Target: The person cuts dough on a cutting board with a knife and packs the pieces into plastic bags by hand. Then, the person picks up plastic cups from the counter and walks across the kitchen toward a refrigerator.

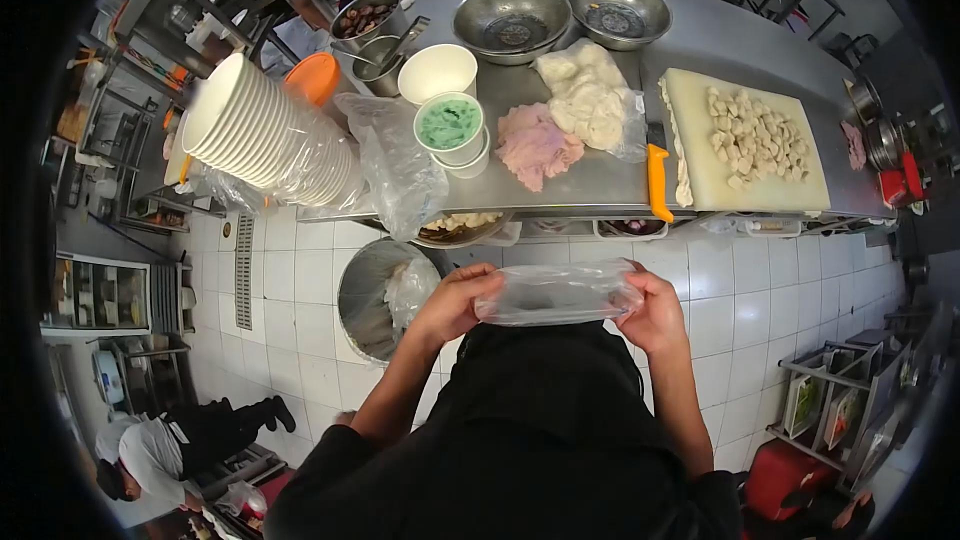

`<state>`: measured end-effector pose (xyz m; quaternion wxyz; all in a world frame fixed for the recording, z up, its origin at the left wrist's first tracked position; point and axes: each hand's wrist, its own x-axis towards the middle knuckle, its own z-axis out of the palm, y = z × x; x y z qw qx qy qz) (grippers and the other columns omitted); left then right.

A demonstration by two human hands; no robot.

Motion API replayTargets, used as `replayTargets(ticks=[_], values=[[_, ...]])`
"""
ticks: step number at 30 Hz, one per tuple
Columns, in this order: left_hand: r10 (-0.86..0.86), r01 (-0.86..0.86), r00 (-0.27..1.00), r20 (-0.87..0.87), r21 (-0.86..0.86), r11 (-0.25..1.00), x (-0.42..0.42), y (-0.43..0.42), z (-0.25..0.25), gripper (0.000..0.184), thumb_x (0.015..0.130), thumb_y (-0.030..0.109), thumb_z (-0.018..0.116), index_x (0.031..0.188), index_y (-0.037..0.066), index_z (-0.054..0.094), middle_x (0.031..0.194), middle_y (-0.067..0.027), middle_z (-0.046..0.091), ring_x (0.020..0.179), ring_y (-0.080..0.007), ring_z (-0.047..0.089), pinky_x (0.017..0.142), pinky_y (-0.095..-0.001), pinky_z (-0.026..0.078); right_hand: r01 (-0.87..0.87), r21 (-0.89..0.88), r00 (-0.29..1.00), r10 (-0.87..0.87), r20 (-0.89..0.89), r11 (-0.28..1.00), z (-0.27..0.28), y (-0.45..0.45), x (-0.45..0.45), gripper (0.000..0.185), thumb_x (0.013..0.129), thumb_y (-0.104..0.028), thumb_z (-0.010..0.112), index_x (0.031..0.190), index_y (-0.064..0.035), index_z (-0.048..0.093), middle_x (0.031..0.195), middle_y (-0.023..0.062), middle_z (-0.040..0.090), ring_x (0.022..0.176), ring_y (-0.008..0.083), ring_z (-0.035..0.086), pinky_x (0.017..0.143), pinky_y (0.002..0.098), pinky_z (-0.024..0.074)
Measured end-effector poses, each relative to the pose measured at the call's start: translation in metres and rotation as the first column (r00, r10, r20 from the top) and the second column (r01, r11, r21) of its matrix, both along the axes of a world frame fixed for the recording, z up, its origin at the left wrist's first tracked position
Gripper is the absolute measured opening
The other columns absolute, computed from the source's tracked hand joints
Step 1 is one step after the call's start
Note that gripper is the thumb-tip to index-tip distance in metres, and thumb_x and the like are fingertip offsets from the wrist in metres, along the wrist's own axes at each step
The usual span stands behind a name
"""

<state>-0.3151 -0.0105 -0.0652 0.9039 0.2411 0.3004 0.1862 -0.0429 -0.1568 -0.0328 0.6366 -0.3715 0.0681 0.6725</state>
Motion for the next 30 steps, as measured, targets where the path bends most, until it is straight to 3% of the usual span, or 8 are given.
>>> replayTargets(ticks=[3,6,7,11,16,21,24,30], values=[[0.113,-0.046,0.920,0.374,-0.183,0.982,-0.010,-0.002,0.005,0.008,0.095,0.016,0.062,0.098,0.008,0.064,0.088,-0.0009,0.063,0.077,-0.0132,0.061,0.067,-0.0317,0.048,-0.062,0.023,0.995,0.064,-0.071,0.998,-0.013,0.009,0.010,0.024,0.085,-0.013,0.062,0.107,-0.0052,0.063,0.093,0.0049,0.064,0.078,0.0209,0.059,0.065,0.0337,0.0492],[0.417,-0.392,0.909,0.027,-0.288,0.873,0.005,-0.001,0.053,0.006,0.095,0.015,0.062,0.095,0.008,0.063,0.085,0.0005,0.063,0.075,-0.0120,0.061,0.066,-0.0292,0.048,-0.164,0.061,0.983,0.158,0.091,0.985,-0.010,0.016,0.008,0.020,0.086,-0.018,0.065,0.102,-0.0053,0.065,0.085,0.0041,0.062,0.069,0.0145,0.056,0.060,0.0272,0.0463],[0.310,-0.306,0.951,0.012,-0.113,0.945,0.000,0.005,0.041,0.009,0.093,0.017,0.064,0.095,0.008,0.063,0.083,0.0015,0.062,0.072,-0.0102,0.057,0.063,-0.0269,0.045,-0.174,-0.032,0.924,0.174,0.341,0.984,-0.006,0.019,0.001,0.021,0.086,-0.018,0.067,0.102,-0.0049,0.066,0.086,0.0044,0.063,0.070,0.0136,0.057,0.062,0.0272,0.0472],[0.026,0.131,0.945,-0.327,0.449,0.884,0.002,0.007,0.025,0.016,0.088,0.018,0.071,0.097,0.007,0.065,0.079,0.0041,0.060,0.065,-0.0043,0.049,0.056,-0.0204,0.036,-0.015,-0.271,0.350,0.259,0.900,0.962,-0.019,0.007,0.007,0.028,0.085,-0.018,0.074,0.107,-0.0027,0.068,0.091,0.0054,0.066,0.080,0.0118,0.060,0.069,0.0283,0.0503],[-0.094,0.476,0.823,-0.560,0.589,0.653,0.031,0.002,0.060,0.016,0.085,0.017,0.075,0.093,0.005,0.068,0.073,0.0049,0.059,0.062,-0.0029,0.048,0.056,-0.0197,0.035,0.282,-0.129,-0.314,0.218,0.924,0.951,-0.026,-0.015,0.052,0.037,0.078,-0.019,0.079,0.108,-0.0007,0.066,0.097,0.0160,0.065,0.077,0.0299,0.065,0.074,0.0400,0.0527],[0.004,0.212,0.926,-0.379,0.526,0.824,0.069,-0.005,0.110,0.011,0.093,0.015,0.066,0.096,0.005,0.065,0.070,0.0060,0.055,0.061,-0.0021,0.045,0.055,-0.0192,0.036,0.385,-0.008,-0.538,0.231,0.811,0.923,-0.026,0.002,0.128,0.058,0.077,-0.023,0.079,0.125,-0.0016,0.054,0.120,0.0212,0.054,0.115,0.0402,0.048,0.097,0.0450,0.0407],[0.192,-0.095,0.968,-0.161,0.475,0.875,0.102,-0.014,0.132,0.008,0.096,0.014,0.062,0.099,0.007,0.063,0.069,0.0075,0.053,0.056,-0.0003,0.042,0.051,-0.0171,0.033,0.406,0.067,-0.633,0.227,0.740,0.911,-0.031,0.026,0.175,0.065,0.077,-0.026,0.079,0.131,-0.0018,0.051,0.126,0.0251,0.050,0.117,0.0424,0.046,0.100,0.0485,0.0376],[0.470,-0.365,0.882,-0.035,0.581,0.728,0.185,-0.027,0.158,0.009,0.097,0.013,0.061,0.099,0.004,0.062,0.074,0.0050,0.057,0.056,-0.0001,0.044,0.048,-0.0155,0.032,0.387,0.042,-0.669,0.250,0.700,0.921,-0.047,0.070,0.257,0.075,0.074,-0.044,0.079,0.137,-0.0153,0.051,0.144,0.0260,0.033,0.125,0.0461,0.034,0.099,0.0573,0.0306]])
